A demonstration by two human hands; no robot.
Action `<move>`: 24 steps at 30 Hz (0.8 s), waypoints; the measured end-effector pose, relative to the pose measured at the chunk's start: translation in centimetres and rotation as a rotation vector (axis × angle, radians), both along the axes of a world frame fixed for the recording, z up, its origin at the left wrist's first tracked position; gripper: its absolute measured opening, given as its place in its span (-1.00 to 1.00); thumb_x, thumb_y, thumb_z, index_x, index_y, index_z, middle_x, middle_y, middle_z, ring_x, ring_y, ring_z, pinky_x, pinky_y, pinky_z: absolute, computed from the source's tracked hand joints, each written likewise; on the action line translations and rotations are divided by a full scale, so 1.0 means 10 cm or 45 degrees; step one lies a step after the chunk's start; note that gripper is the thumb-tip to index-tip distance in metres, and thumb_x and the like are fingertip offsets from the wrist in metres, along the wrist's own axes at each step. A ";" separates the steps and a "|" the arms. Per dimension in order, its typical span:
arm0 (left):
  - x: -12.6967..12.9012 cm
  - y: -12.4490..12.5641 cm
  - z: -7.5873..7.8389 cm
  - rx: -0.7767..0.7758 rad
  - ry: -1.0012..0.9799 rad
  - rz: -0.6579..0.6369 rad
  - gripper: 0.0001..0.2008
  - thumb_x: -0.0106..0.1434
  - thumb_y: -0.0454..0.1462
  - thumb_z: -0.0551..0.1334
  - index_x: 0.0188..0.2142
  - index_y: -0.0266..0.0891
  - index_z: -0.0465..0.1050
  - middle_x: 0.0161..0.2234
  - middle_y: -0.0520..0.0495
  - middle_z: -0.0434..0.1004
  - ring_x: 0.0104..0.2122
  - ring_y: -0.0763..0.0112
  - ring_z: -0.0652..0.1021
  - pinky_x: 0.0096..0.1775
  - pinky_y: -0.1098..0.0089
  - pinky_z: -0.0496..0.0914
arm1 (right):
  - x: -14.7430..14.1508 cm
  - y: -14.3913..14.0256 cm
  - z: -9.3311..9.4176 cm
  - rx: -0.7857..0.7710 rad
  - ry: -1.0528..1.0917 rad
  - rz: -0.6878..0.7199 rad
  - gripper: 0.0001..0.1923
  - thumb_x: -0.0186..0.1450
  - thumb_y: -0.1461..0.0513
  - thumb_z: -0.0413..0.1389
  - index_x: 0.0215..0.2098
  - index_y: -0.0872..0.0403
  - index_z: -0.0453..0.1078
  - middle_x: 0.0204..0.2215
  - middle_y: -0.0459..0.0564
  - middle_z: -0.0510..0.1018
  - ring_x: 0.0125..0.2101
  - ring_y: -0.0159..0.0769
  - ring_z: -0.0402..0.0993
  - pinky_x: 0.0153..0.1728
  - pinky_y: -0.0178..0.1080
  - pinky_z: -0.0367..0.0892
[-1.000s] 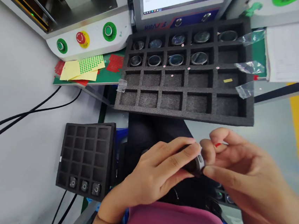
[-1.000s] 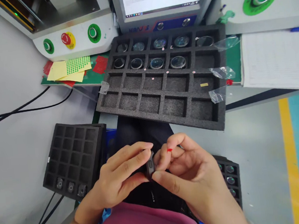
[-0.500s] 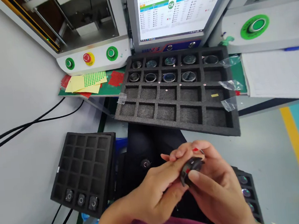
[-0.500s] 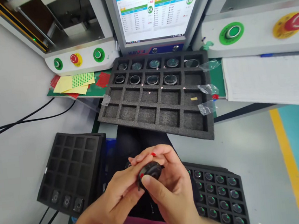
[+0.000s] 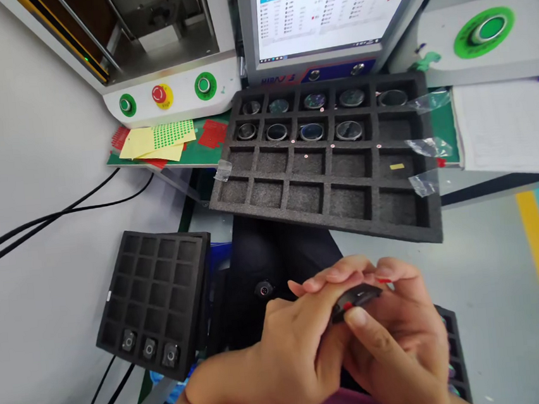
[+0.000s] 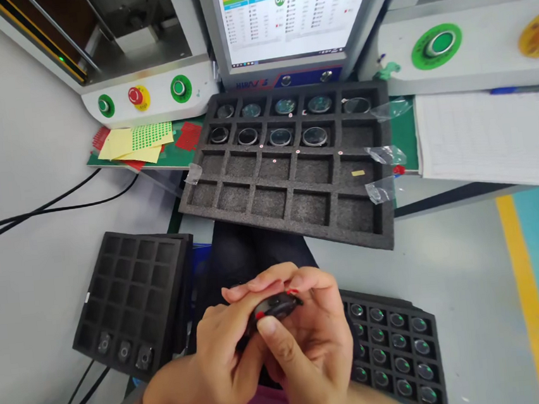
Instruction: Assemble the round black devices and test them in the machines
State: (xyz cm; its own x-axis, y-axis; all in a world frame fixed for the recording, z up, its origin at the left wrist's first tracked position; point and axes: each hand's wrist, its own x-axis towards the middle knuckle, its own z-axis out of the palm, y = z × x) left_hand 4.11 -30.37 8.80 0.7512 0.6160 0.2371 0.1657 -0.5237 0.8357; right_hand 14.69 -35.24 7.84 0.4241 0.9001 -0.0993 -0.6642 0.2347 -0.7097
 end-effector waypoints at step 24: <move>-0.01 0.03 0.01 -0.193 -0.137 0.017 -0.54 0.42 -0.40 0.09 0.28 -0.21 0.23 0.13 -0.18 0.53 0.01 0.28 0.62 0.01 0.37 0.56 | 0.02 0.00 -0.05 0.079 -0.041 0.110 -0.73 0.31 0.27 0.23 -0.06 -0.13 0.37 -0.20 -0.10 0.50 -0.17 -0.27 0.56 -0.13 -0.02 0.59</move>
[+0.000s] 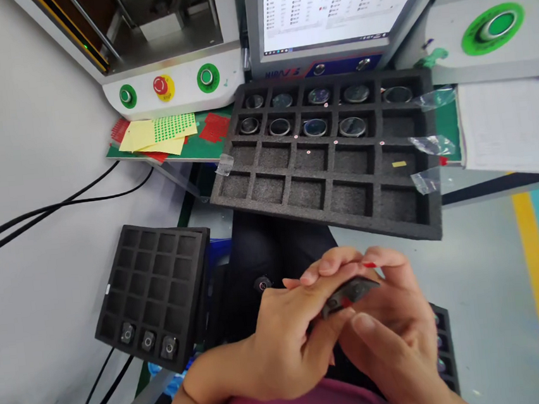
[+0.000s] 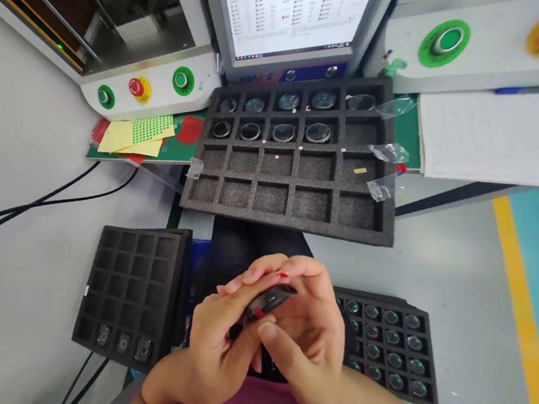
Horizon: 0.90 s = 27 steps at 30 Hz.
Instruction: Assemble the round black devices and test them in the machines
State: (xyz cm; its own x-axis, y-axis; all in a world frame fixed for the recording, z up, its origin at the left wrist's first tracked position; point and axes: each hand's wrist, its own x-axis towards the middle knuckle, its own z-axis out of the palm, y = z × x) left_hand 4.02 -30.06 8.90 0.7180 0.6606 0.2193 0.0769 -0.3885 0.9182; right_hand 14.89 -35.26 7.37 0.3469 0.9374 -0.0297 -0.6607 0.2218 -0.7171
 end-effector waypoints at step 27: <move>0.47 0.48 -0.11 0.023 0.232 0.135 -0.67 0.38 -0.33 0.15 0.12 -0.22 0.43 0.00 -0.13 0.63 -0.04 0.31 0.64 -0.03 0.39 0.54 | 0.32 0.22 -0.35 -0.050 -0.065 -0.316 -0.69 0.26 0.26 0.28 -0.03 -0.09 0.43 -0.08 -0.03 0.56 -0.07 -0.27 0.57 -0.04 -0.17 0.52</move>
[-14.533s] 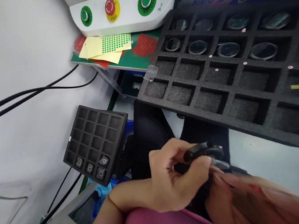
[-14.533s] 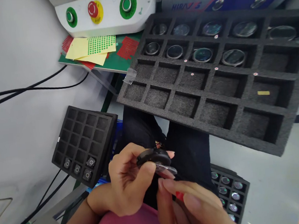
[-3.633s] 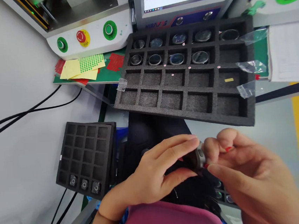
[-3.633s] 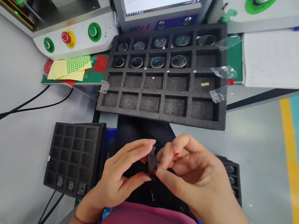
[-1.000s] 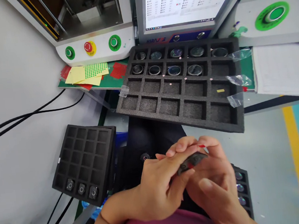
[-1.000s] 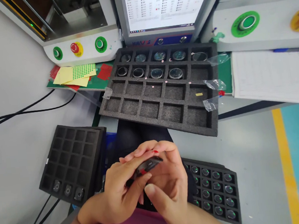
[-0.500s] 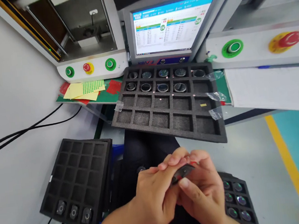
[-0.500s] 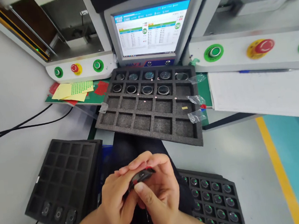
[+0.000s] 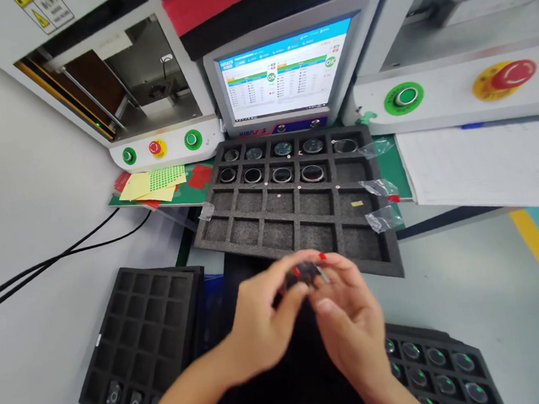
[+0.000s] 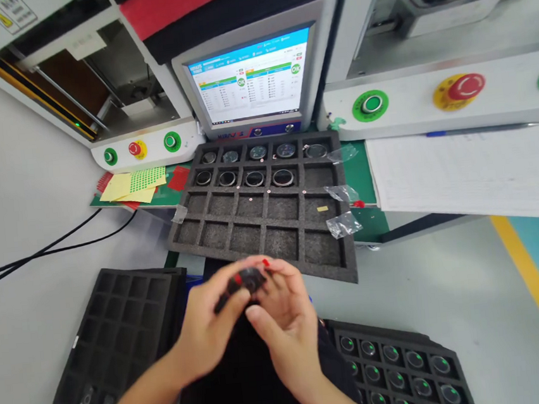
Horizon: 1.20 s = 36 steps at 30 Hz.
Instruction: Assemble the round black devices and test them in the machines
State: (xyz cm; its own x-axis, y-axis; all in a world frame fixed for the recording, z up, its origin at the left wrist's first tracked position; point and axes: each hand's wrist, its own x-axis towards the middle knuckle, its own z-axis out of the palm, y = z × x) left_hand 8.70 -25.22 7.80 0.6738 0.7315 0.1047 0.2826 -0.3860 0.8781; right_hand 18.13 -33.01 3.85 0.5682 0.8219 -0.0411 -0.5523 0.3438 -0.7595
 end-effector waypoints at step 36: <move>-0.90 -0.58 -0.88 -0.402 0.437 0.471 -0.86 0.10 -0.30 0.37 -0.43 -0.25 0.42 -0.45 0.02 0.55 -0.44 0.45 0.56 -0.33 0.44 0.49 | -0.10 -0.39 -0.19 -0.448 -0.383 0.495 -0.84 0.29 0.21 0.24 -0.45 0.05 0.51 -0.49 -0.06 0.54 -0.53 -0.40 0.48 -0.48 -0.39 0.42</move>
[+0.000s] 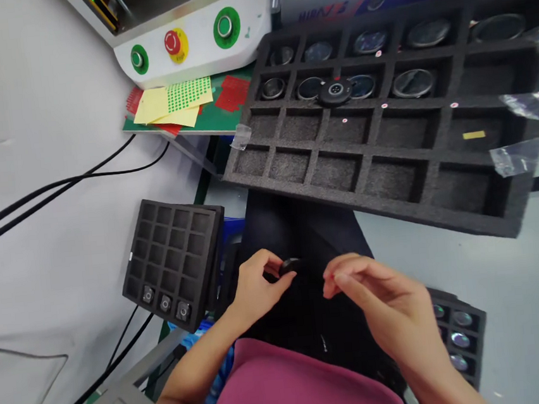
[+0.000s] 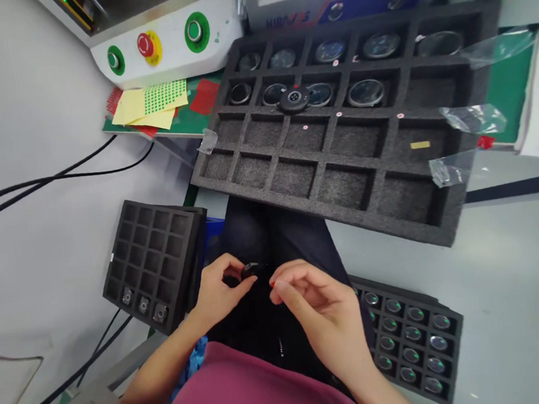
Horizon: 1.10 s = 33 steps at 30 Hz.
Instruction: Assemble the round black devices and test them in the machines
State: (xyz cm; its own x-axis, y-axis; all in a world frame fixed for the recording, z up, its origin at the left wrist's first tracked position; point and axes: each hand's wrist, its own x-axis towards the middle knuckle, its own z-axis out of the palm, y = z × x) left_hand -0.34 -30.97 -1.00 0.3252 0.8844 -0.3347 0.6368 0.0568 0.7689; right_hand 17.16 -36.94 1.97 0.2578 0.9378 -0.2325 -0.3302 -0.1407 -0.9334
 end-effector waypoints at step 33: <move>0.23 0.20 0.49 0.166 -0.762 -0.517 -0.42 0.12 -0.15 0.46 0.11 -0.27 0.47 -0.17 -0.18 0.64 -0.21 0.29 0.60 -0.08 0.33 0.51 | 0.00 0.02 0.34 -0.059 0.355 0.021 -0.72 0.23 0.11 0.33 -0.56 0.05 0.48 -0.71 -0.11 0.47 -0.69 -0.46 0.38 -0.60 -0.46 0.36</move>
State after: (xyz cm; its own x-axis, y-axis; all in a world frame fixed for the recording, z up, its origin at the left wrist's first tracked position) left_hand 1.97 -28.98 3.90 0.7297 0.6760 0.1026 0.0571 -0.2097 0.9761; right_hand 17.21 -36.77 5.36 0.1625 0.9280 -0.3353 -0.5707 -0.1889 -0.7992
